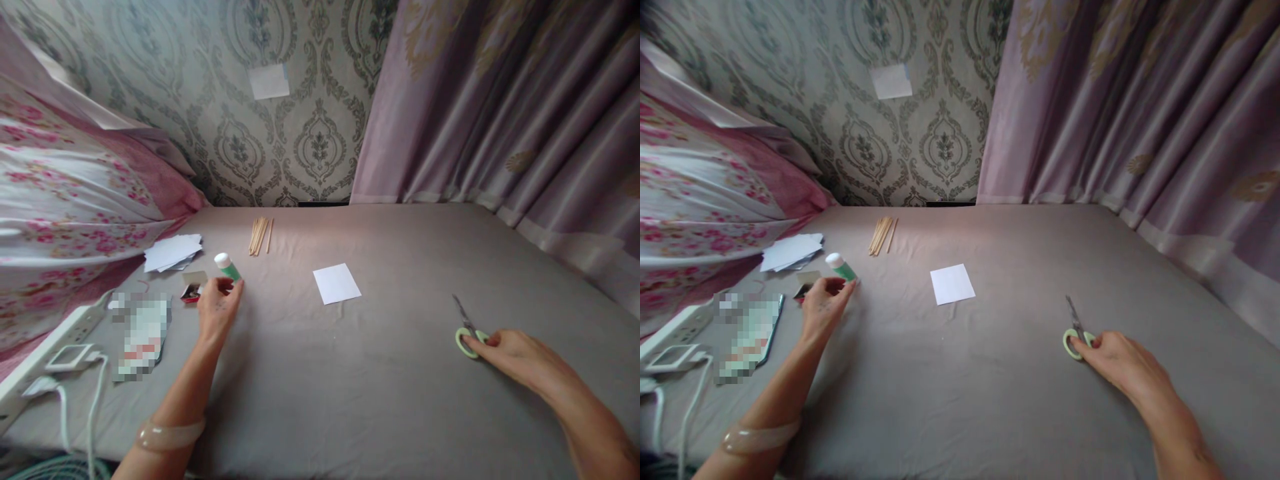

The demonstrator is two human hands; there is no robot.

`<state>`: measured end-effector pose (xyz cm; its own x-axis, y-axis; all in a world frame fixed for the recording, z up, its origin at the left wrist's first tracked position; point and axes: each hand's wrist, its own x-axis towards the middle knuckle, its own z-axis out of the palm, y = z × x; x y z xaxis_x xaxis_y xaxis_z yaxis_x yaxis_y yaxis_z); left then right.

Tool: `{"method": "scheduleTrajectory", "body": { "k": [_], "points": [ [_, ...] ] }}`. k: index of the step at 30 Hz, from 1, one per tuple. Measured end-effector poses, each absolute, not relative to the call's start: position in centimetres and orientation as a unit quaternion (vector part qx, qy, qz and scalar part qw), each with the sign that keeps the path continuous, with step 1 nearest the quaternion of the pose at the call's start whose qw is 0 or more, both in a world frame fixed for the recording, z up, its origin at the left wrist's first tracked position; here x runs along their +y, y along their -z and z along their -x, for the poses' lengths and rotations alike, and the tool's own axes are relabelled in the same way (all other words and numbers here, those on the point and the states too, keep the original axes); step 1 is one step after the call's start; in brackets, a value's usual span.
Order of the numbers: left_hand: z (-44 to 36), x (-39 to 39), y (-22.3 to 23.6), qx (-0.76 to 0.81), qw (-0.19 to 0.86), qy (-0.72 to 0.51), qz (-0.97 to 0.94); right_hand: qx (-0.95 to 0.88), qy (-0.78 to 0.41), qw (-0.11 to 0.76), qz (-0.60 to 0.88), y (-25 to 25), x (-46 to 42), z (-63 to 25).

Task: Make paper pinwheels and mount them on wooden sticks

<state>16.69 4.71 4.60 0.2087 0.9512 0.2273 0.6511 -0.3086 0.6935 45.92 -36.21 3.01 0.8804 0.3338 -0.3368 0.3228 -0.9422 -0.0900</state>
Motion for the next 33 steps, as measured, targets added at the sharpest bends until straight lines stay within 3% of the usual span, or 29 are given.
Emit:
{"method": "scheduleTrajectory", "body": {
  "k": [4,6,9,11,17,25,29,33],
  "points": [
    [-16.6,5.6,-3.6,0.575,0.174,-0.342,-0.722,-0.181,-0.075,-0.040,0.980,-4.2,-34.2,-44.5],
    [-17.0,5.9,-3.1,0.572,0.146,-0.348,-0.728,-0.272,-0.022,0.027,0.962,-4.8,-31.3,-43.2],
    [-17.6,6.1,-2.8,0.562,0.132,-0.339,-0.743,-0.396,-0.094,0.173,0.897,-4.7,-25.6,-41.8],
    [-18.0,6.2,-2.8,0.557,0.140,-0.329,-0.750,-0.409,-0.113,0.213,0.880,-4.0,-21.8,-41.4],
    [-19.3,7.0,-2.1,0.566,0.164,-0.303,-0.749,-0.395,-0.062,0.198,0.895,-2.1,-15.6,-40.6],
    [-19.8,8.0,-2.2,0.589,0.186,-0.315,-0.720,-0.416,-0.021,0.115,0.902,-2.5,-14.9,-37.6],
    [-21.2,6.3,-3.2,0.539,0.206,-0.345,-0.740,-0.406,-0.023,0.099,0.908,-2.8,-15.1,-36.2],
    [-24.5,2.7,-4.5,0.387,0.299,-0.383,-0.784,-0.398,-0.045,0.121,0.908,-2.9,-15.3,-36.4]
  ]
}}
